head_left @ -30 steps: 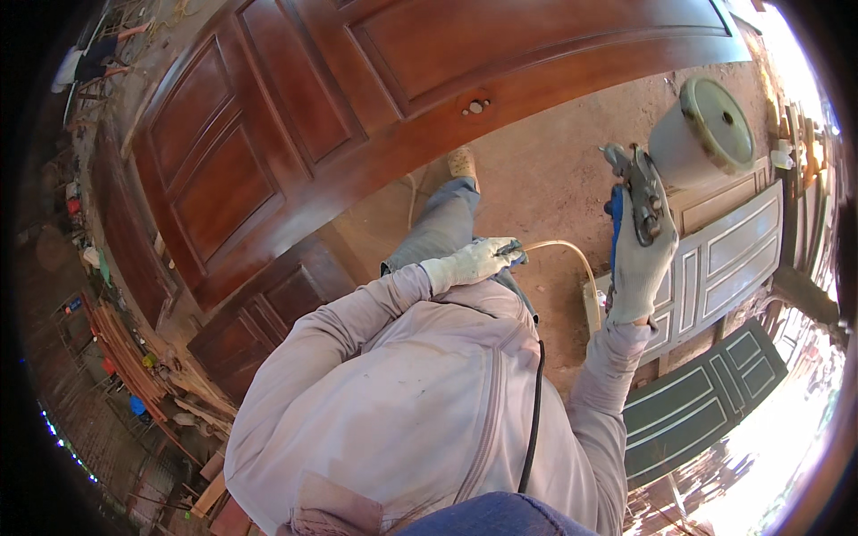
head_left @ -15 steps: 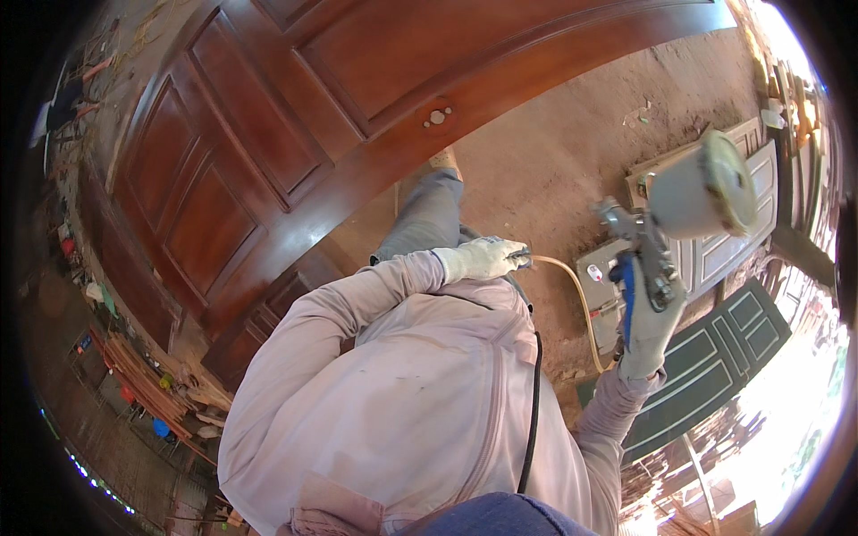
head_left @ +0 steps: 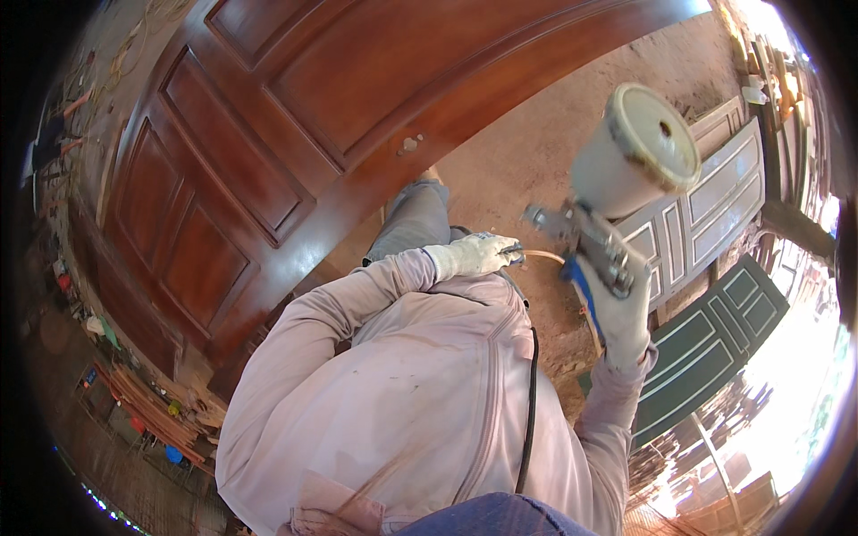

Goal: The person uses a spray gun to apply a finish to a large wooden door. They move the spray gun in steady horizontal and vertical passes across the door surface, covering the panels and edges.

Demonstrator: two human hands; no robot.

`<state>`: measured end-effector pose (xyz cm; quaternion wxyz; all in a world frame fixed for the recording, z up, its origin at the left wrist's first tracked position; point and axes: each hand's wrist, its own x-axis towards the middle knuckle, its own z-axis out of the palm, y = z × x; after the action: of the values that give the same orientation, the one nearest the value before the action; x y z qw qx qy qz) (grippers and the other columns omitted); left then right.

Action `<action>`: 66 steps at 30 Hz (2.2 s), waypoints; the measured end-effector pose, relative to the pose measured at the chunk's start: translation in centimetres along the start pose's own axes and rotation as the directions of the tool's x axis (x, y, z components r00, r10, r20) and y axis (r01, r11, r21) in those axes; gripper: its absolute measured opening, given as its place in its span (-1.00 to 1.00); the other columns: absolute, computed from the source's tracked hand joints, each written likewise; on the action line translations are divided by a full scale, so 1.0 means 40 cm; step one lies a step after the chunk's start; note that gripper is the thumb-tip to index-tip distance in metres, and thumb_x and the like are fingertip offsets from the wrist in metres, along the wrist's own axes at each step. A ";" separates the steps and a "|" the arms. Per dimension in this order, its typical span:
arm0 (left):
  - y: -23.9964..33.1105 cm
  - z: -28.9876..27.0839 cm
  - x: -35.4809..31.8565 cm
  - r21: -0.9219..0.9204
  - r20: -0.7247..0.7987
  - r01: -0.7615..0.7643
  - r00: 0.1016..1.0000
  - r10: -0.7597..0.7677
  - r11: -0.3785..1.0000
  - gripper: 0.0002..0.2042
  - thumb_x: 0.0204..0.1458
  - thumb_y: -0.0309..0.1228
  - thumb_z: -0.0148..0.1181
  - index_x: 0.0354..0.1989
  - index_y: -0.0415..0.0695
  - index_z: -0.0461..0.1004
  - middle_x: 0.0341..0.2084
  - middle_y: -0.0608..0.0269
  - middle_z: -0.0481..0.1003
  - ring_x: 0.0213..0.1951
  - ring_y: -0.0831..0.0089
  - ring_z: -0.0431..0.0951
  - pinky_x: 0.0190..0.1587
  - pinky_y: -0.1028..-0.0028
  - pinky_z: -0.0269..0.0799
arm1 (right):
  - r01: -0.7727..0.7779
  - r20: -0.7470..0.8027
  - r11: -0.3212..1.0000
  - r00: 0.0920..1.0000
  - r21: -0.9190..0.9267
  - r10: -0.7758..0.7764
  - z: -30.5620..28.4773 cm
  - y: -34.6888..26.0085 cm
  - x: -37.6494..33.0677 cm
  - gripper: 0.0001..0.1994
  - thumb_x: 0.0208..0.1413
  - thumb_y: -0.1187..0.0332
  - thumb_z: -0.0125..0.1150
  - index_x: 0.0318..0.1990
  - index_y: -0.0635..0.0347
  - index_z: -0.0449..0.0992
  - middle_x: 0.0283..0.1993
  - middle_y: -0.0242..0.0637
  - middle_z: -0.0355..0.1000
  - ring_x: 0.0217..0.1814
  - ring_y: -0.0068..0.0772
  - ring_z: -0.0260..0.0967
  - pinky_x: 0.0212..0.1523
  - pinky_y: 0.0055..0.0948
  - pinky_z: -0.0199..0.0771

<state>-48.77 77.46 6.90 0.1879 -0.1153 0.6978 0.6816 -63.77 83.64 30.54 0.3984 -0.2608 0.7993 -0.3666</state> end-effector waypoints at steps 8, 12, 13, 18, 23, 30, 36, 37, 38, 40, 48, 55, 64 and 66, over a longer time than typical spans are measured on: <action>0.004 -0.056 0.018 -0.054 0.004 0.046 0.999 -0.046 0.997 -0.64 0.25 -0.10 -0.04 -0.02 -0.10 0.47 -0.17 -0.03 0.55 -0.05 0.00 0.51 -0.01 0.15 0.33 | 0.056 -0.445 0.985 0.887 -0.165 -0.125 -0.079 0.025 0.116 -0.60 0.18 0.60 0.13 0.20 0.38 0.40 0.03 -0.28 0.54 0.02 -0.58 0.42 0.02 -0.59 0.38; 0.025 -0.076 0.040 -0.067 0.158 0.089 0.984 -0.077 0.994 -0.64 0.26 -0.16 -0.02 0.07 -0.14 0.46 -0.10 -0.05 0.54 0.00 0.08 0.52 0.03 0.25 0.36 | -0.008 -0.291 0.994 0.956 -0.107 -0.023 -0.092 0.035 0.047 -0.57 0.11 0.65 0.16 0.18 0.39 0.40 0.06 -0.22 0.52 0.01 -0.56 0.44 0.00 -0.59 0.40; 0.027 -0.077 0.046 -0.039 0.153 0.085 0.985 -0.079 0.996 -0.64 0.26 -0.17 -0.02 0.07 -0.14 0.46 -0.09 -0.05 0.54 0.00 0.08 0.51 0.03 0.25 0.35 | -0.024 -0.202 0.994 0.979 -0.109 0.002 -0.095 0.035 0.030 -0.56 0.09 0.66 0.17 0.18 0.40 0.41 0.06 -0.20 0.52 0.00 -0.55 0.44 0.00 -0.59 0.40; 0.027 -0.063 0.077 0.020 0.165 0.083 0.983 -0.085 0.996 -0.63 0.26 -0.17 -0.03 0.09 -0.13 0.45 -0.05 -0.05 0.53 0.05 0.05 0.48 0.07 0.23 0.34 | -0.116 -0.047 0.988 0.992 0.103 0.121 -0.136 0.050 0.006 -0.54 0.08 0.69 0.18 0.18 0.41 0.39 0.03 -0.19 0.54 -0.04 -0.55 0.46 -0.03 -0.53 0.48; 0.053 -0.065 0.125 0.026 0.107 0.097 0.989 -0.099 0.995 -0.62 0.24 -0.14 -0.01 0.07 -0.14 0.44 -0.04 -0.04 0.52 0.08 0.04 0.46 0.09 0.22 0.33 | -0.135 -0.399 0.990 0.907 0.037 0.139 -0.254 0.086 0.104 -0.61 0.18 0.62 0.13 0.19 0.38 0.40 -0.07 -0.29 0.53 -0.15 -0.65 0.42 -0.10 -0.56 0.46; 0.112 -0.098 0.235 -0.037 0.046 0.125 0.991 -0.123 0.991 -0.64 0.22 -0.20 0.03 0.08 -0.15 0.44 -0.07 -0.03 0.54 0.03 0.07 0.49 0.05 0.24 0.35 | 0.147 -0.556 0.979 0.807 -0.142 -0.202 -0.360 0.098 0.210 -0.61 0.18 0.58 0.15 0.18 0.36 0.42 -0.27 -0.39 0.52 -0.31 -0.70 0.38 -0.28 -0.62 0.41; 0.136 -0.089 0.397 -0.040 0.109 0.095 0.990 -0.090 0.995 -0.68 0.24 -0.25 -0.01 0.03 -0.17 0.48 -0.07 0.01 0.55 0.00 0.12 0.51 0.05 0.26 0.36 | -0.052 -0.015 0.991 0.998 0.126 0.054 -0.390 0.079 0.222 -0.56 0.05 0.61 0.24 0.15 0.30 0.45 -0.06 -0.20 0.58 -0.01 -0.52 0.46 0.00 -0.46 0.44; 0.139 -0.085 0.418 0.078 0.062 0.064 0.996 -0.069 0.995 -0.66 0.24 -0.22 -0.01 0.06 -0.15 0.47 -0.06 0.01 0.55 0.02 0.11 0.51 0.06 0.26 0.36 | -0.046 0.072 0.998 0.997 0.042 0.043 -0.392 0.078 0.246 -0.55 0.04 0.58 0.27 0.15 0.30 0.45 -0.07 -0.15 0.57 0.00 -0.52 0.46 0.01 -0.46 0.44; 0.147 -0.078 0.435 0.184 0.015 0.014 1.000 -0.017 0.983 -0.64 0.23 -0.19 -0.01 0.08 -0.13 0.46 -0.05 0.01 0.54 0.03 0.09 0.50 0.08 0.26 0.35 | 0.038 0.123 0.999 0.992 0.033 -0.042 -0.399 0.077 0.276 -0.56 0.04 0.57 0.28 0.14 0.32 0.45 -0.08 -0.11 0.57 -0.02 -0.53 0.47 0.00 -0.47 0.44; 0.173 -0.065 0.467 0.191 -0.088 0.053 0.995 -0.037 0.980 -0.62 0.23 -0.15 0.00 0.09 -0.10 0.46 -0.06 -0.03 0.54 0.03 0.05 0.50 0.06 0.23 0.36 | 0.111 0.119 0.994 0.987 -0.007 -0.110 -0.419 0.078 0.346 -0.56 0.04 0.54 0.30 0.13 0.33 0.45 -0.10 -0.10 0.57 -0.06 -0.55 0.47 -0.03 -0.49 0.45; 0.279 -0.078 0.604 -0.053 -0.045 0.169 0.984 -0.171 0.984 -0.52 0.21 -0.21 0.06 0.20 -0.28 0.34 0.08 -0.09 0.46 0.15 0.08 0.43 0.19 0.28 0.32 | 0.080 -0.413 0.994 0.905 -0.073 -0.103 -0.619 0.102 0.531 -0.64 0.17 0.52 0.22 0.14 0.31 0.47 -0.16 -0.40 0.54 -0.21 -0.69 0.41 -0.17 -0.63 0.46; 0.366 -0.060 0.692 -0.016 -0.089 0.054 0.995 -0.055 0.998 -0.68 0.23 -0.18 -0.01 0.00 -0.11 0.47 -0.14 -0.02 0.56 -0.04 0.01 0.52 0.01 0.21 0.39 | 0.083 -0.188 0.987 0.976 -0.138 -0.108 -0.711 0.161 0.481 -0.59 0.09 0.59 0.23 0.13 0.38 0.44 -0.09 -0.17 0.57 -0.03 -0.57 0.46 -0.02 -0.52 0.45; 0.402 -0.092 0.798 -0.016 0.055 0.077 0.996 -0.076 0.997 -0.65 0.25 -0.13 -0.05 0.02 -0.09 0.46 -0.06 -0.08 0.52 0.01 -0.02 0.49 0.06 0.16 0.36 | 0.009 -0.196 0.998 0.981 0.063 0.003 -0.842 0.212 0.534 -0.66 0.14 0.56 0.21 0.10 0.34 0.49 -0.15 -0.31 0.57 -0.17 -0.65 0.46 -0.13 -0.57 0.47; 0.426 -0.103 0.818 0.046 0.026 0.120 0.992 -0.121 0.992 -0.63 0.25 -0.16 -0.02 0.10 -0.12 0.43 0.01 -0.03 0.50 0.08 0.05 0.46 0.11 0.22 0.35 | -0.008 -0.347 1.000 0.938 0.018 0.014 -0.907 0.219 0.581 -0.72 0.19 0.51 0.20 0.05 0.33 0.52 -0.27 -0.33 0.56 -0.31 -0.62 0.47 -0.30 -0.60 0.45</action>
<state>-85.86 77.25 8.63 0.2413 -0.1432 0.7017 0.6549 -107.60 86.10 28.26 0.2552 -0.1843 0.8554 -0.4114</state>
